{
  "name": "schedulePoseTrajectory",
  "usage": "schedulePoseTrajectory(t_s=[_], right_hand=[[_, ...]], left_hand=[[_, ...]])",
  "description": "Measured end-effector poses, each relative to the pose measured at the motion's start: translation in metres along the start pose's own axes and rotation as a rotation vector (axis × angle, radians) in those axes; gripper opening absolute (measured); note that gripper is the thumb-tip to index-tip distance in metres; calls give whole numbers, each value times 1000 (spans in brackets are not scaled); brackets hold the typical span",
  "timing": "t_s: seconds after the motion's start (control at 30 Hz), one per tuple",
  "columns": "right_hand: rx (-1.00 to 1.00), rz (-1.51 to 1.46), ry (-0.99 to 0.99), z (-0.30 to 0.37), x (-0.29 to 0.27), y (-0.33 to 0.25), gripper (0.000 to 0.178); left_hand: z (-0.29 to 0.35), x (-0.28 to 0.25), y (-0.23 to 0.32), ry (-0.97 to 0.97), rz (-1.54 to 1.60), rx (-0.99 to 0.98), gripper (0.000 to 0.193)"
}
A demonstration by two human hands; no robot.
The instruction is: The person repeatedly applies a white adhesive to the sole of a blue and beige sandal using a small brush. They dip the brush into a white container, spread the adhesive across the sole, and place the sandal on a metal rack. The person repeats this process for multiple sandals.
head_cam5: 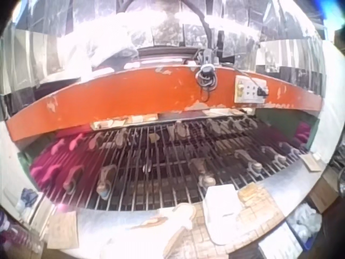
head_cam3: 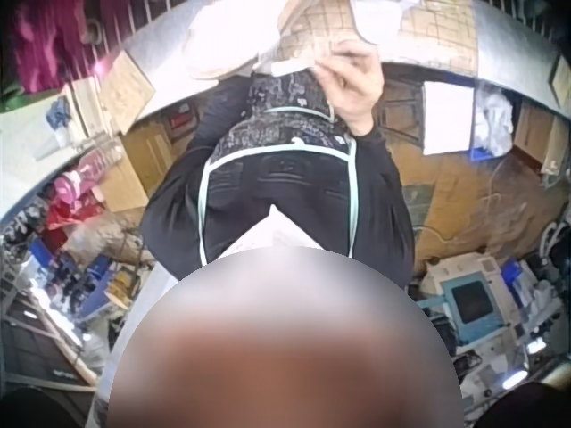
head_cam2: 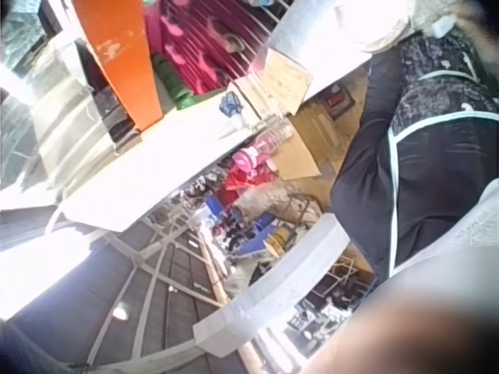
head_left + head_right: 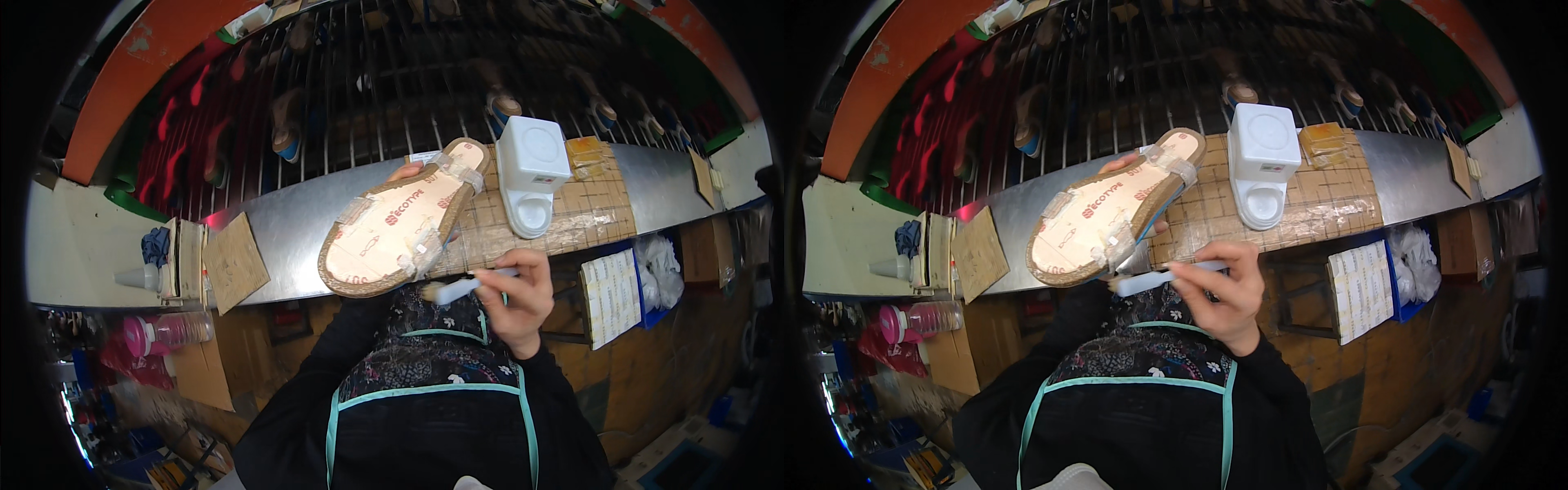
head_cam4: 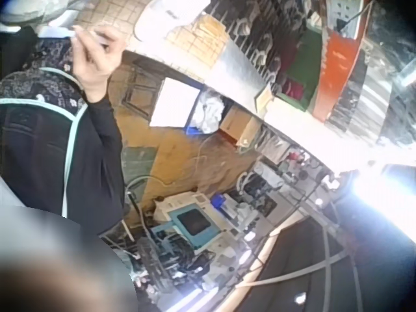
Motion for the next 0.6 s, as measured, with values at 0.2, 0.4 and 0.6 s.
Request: schedulePoseTrajectory(t_s=[0.2,0.4,0.6], right_hand=[[424,274,36,-3,-68,89,12],[318,877,-33,9,-85,133,8],[68,1035,-63,1,-66,132,6]], left_hand=[[14,-16,20,130,-93,125,108],[34,-52,17,168,737,47,106],[58,-78,-19,319,805,-280,121]])
Point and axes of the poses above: each hand's wrist, its own z-axis away from the middle knuckle, its own x-axis out of the palm, y = z × x, the point moved 6 cm from there along -z, towards the middle knuckle, and after that the axes turned 13 degrees about z, right-handed, at the moved point
